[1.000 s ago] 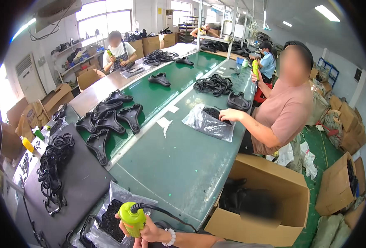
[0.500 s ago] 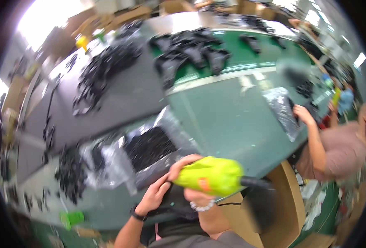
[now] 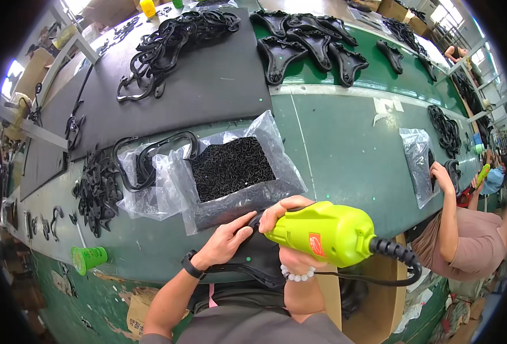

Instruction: Assembling bicycle seats by attaching components using an electric screwdriver.

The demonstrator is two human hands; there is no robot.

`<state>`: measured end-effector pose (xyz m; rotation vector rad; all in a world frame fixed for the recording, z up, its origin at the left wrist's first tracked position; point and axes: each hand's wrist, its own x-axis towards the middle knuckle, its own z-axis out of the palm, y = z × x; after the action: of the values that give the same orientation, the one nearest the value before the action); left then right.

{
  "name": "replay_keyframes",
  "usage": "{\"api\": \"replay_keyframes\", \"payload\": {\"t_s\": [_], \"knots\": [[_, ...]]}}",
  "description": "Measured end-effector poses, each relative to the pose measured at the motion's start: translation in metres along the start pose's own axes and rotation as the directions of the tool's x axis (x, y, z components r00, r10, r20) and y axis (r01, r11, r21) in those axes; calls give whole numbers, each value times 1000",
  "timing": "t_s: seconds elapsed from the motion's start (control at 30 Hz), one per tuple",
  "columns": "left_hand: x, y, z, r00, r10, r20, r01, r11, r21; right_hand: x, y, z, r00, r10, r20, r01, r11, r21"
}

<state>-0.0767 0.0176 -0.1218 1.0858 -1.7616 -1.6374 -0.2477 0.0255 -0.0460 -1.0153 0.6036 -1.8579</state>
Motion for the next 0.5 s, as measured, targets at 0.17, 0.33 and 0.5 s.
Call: {"api": "replay_keyframes", "payload": {"t_s": [0.17, 0.33, 0.5], "knots": [[1, 1, 0, 1000, -14, 5, 14, 1000, -3, -1, 2, 2, 997, 47, -58, -49, 998, -37], [4, -13, -1, 999, -40, 7, 40, 997, -71, 7, -1, 6, 979, 46, 198, -44, 999, -14], [9, -1, 0, 994, -79, 74, 86, 992, -92, 4, 6, -16, 965, 155, 213, -120, 978, -171]]}}
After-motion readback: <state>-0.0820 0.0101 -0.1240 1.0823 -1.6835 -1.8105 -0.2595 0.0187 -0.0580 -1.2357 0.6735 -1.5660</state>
